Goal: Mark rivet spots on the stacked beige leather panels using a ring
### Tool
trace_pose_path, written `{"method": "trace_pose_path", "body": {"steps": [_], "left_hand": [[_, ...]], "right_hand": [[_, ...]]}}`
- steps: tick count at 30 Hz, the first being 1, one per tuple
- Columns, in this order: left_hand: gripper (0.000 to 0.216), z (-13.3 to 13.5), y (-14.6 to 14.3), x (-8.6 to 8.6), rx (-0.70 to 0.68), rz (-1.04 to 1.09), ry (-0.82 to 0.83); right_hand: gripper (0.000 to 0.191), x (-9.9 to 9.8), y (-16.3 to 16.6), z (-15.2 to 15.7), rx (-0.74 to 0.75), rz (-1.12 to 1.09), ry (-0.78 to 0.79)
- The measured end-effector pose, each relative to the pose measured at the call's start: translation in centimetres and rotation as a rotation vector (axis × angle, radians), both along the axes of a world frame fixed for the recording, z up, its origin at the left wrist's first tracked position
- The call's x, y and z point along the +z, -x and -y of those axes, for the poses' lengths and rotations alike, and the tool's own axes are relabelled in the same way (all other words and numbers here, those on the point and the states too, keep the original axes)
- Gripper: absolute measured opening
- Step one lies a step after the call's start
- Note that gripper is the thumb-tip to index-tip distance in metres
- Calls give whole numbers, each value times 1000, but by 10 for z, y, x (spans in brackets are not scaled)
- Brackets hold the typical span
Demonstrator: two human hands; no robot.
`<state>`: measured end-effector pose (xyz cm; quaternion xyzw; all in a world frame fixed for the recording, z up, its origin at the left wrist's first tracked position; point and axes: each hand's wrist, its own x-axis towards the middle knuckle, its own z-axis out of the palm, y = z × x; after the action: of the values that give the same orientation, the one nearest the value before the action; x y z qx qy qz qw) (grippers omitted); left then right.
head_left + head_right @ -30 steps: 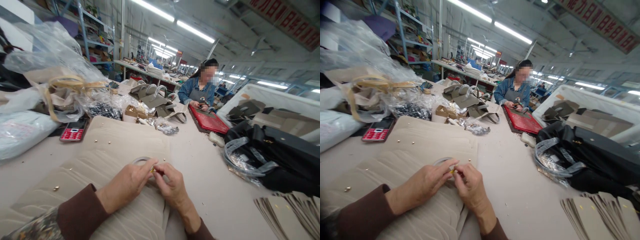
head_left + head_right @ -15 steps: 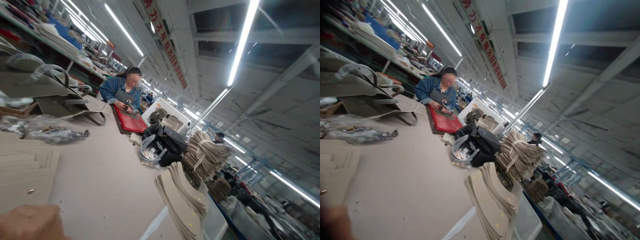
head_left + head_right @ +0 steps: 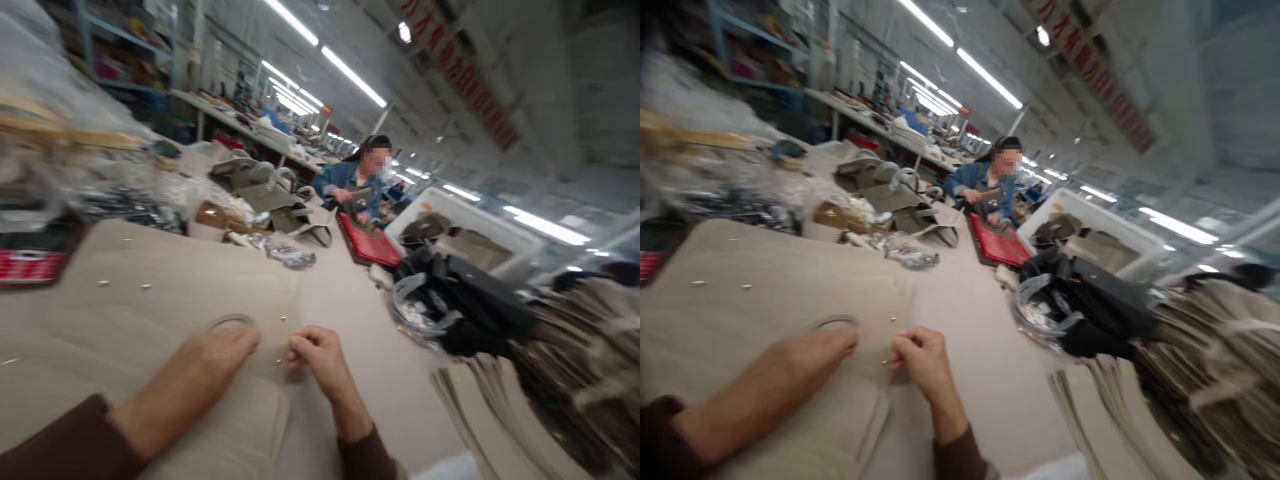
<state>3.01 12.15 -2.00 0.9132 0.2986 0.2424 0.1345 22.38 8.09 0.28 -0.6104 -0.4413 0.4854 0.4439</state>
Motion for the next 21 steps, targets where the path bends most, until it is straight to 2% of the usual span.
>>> {"method": "trace_pose_path", "body": {"steps": [1,3,6,14,21], "left_hand": [[20,-1,9,1,41,-103,33],[27,-1,16,5,73,-267,84],[24,1,10,13,43,-322,99],[20,5,5,25,19,-390,131],[21,5,5,20,6,-367,82]], "right_hand": [[39,-6,-8,1,-56,6,24],[43,-19,-17,4,-63,27,66],[43,-31,-18,14,-16,81,103],[30,-30,-9,20,92,349,74],[23,-29,-4,19,167,627,-114]]}}
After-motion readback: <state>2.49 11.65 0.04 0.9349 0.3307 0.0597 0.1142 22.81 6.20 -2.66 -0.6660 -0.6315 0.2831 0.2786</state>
